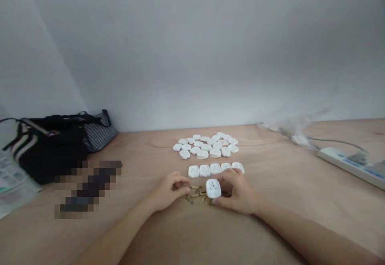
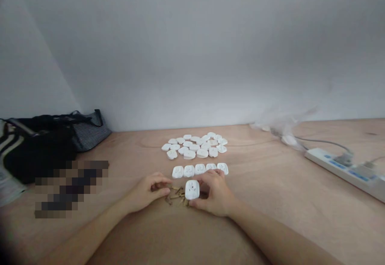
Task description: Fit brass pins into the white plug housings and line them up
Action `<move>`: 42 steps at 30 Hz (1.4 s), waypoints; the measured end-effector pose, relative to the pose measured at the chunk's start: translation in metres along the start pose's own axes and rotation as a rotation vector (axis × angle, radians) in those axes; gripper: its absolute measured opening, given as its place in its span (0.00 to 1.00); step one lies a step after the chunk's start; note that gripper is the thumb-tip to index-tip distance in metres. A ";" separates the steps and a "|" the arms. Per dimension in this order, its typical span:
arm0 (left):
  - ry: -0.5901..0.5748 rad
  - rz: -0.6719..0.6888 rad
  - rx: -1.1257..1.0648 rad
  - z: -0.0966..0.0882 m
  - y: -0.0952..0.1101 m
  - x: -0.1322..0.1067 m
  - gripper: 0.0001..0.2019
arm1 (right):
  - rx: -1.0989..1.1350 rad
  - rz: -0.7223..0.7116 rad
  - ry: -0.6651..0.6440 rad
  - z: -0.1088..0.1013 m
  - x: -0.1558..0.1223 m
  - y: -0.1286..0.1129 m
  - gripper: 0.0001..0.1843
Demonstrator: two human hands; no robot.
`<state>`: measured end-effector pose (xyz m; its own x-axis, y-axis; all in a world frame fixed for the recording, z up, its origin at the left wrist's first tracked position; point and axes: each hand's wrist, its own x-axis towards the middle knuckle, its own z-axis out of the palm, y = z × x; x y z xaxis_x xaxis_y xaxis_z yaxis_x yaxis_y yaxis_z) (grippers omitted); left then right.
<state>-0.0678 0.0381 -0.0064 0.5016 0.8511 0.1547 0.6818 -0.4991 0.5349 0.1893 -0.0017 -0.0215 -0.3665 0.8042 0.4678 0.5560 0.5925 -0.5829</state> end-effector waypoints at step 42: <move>0.181 0.324 -0.106 0.024 0.055 -0.007 0.05 | -0.027 -0.080 -0.021 0.001 0.000 -0.003 0.21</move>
<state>-0.0209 0.0002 0.0021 0.5732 0.6718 0.4692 0.4398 -0.7354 0.5156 0.1869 -0.0033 -0.0203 -0.4260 0.7556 0.4976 0.5441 0.6534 -0.5263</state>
